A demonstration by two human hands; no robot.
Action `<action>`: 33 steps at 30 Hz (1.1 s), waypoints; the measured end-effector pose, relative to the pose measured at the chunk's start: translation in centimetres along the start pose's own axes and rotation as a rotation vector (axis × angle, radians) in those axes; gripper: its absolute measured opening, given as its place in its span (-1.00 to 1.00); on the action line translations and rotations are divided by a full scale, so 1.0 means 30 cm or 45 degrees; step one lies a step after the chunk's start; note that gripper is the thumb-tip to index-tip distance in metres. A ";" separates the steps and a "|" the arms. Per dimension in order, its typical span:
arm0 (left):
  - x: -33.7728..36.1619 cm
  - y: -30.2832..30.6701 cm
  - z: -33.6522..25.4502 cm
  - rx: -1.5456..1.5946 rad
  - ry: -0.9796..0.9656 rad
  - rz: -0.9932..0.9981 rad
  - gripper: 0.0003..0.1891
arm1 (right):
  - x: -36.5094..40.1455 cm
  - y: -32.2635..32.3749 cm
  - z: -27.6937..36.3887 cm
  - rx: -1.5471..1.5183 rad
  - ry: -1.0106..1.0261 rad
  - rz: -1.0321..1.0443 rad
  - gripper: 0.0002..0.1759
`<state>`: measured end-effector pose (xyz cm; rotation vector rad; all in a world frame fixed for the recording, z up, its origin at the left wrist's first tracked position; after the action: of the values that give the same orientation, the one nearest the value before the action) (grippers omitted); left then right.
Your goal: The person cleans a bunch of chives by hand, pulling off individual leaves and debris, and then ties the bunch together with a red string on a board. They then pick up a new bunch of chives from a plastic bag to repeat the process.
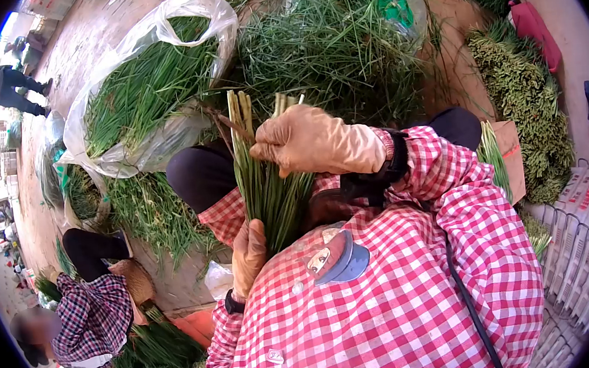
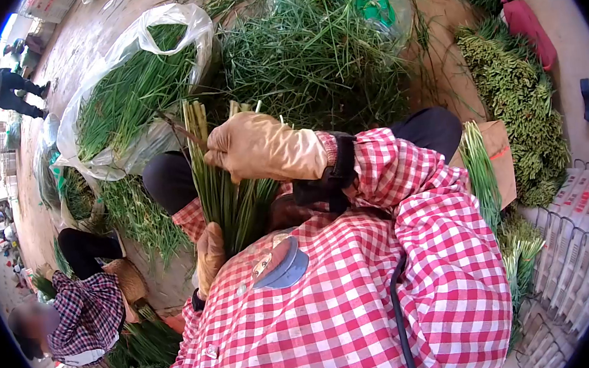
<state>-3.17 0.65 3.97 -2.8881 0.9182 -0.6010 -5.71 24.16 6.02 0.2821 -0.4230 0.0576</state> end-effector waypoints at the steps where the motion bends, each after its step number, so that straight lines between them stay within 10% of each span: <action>1: -0.005 0.005 0.004 0.048 0.035 0.005 -0.40 | -0.012 -0.004 -0.021 0.222 0.174 -0.196 -0.81; 4: -0.011 0.025 0.017 -0.114 0.011 0.078 -0.38 | -0.057 -0.015 -0.080 0.580 0.625 -0.595 -0.87; 13: -0.010 0.000 0.036 0.087 -0.012 -0.044 -0.51 | -0.072 0.119 -0.082 0.570 0.491 -0.424 -0.96; 33: 0.019 -0.006 0.027 0.023 0.002 0.010 -0.60 | -0.080 0.484 -0.104 1.275 0.447 -1.088 -0.88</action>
<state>-2.33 0.41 3.47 -2.8677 0.9189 -0.6078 -8.30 38.98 6.06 1.3951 0.1383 -0.5295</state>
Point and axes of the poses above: each hand's wrist, its own x-axis away from the middle knuckle, its own y-axis out of the back of the hand, z = x × y, the point moved 1 cm from there along -x, towards the middle knuckle, and after that the axes turned 13 degrees about -y, right-handed, at the moved point
